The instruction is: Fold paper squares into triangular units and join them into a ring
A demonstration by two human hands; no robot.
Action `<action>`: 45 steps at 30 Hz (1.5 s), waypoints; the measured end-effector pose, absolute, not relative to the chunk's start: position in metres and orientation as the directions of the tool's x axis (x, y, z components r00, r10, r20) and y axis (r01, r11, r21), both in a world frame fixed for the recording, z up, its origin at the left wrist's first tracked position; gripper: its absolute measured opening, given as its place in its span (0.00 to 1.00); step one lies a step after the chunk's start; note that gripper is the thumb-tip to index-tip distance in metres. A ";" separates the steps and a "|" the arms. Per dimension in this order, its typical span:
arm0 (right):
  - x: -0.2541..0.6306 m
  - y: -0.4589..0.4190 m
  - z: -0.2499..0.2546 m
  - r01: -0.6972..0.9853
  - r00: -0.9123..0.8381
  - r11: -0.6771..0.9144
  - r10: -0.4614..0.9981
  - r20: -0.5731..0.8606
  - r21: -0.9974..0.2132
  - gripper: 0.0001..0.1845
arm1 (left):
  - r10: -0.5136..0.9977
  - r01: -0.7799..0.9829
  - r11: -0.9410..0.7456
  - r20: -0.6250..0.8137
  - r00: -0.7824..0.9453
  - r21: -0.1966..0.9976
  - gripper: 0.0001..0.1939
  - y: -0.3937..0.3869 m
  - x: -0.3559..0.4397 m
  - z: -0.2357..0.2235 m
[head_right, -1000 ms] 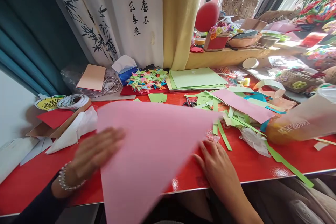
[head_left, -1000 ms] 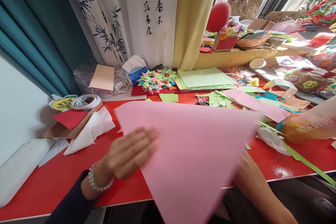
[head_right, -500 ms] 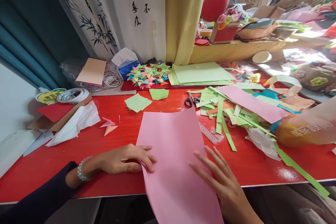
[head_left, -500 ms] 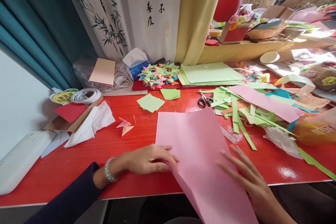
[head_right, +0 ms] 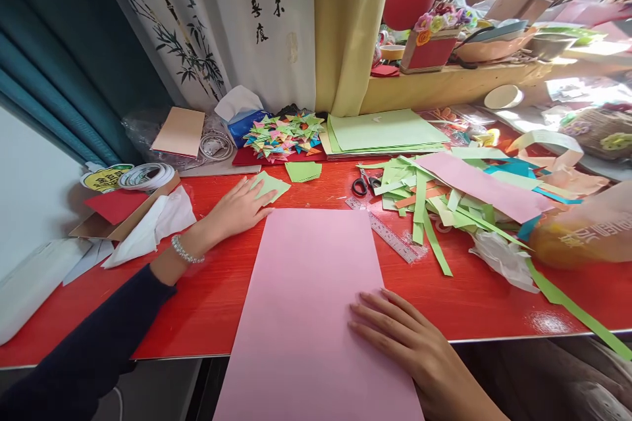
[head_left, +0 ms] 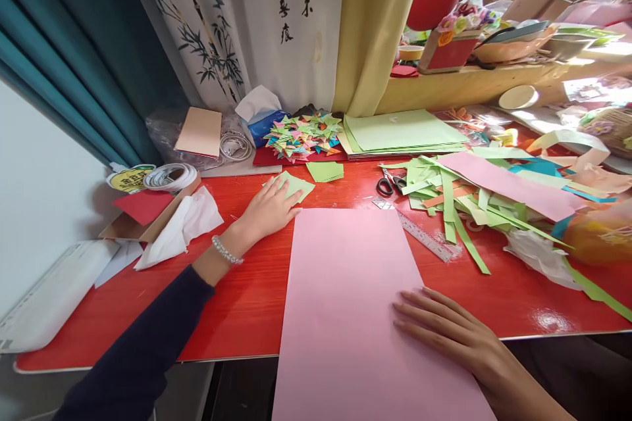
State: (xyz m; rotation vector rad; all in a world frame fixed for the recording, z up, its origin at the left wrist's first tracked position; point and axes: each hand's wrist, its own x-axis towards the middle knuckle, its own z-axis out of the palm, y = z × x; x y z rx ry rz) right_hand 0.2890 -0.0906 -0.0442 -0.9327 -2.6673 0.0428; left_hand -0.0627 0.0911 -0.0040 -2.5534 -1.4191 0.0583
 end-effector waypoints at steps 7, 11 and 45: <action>0.278 -0.078 -0.037 0.527 -0.794 0.838 0.545 0.269 -0.143 0.29 | 0.947 0.947 -0.320 0.014 0.320 -0.031 0.41 0.118 -0.047 0.000; 0.277 -0.079 -0.040 0.540 -0.773 0.827 0.560 0.297 -0.154 0.28 | 0.981 0.976 -0.187 -0.034 0.191 0.109 0.50 0.127 -0.035 -0.001; 0.296 -0.072 -0.018 0.632 -0.489 0.538 0.835 0.251 -0.558 0.27 | 0.968 0.415 0.184 -0.238 0.082 0.891 0.26 0.154 -0.111 0.025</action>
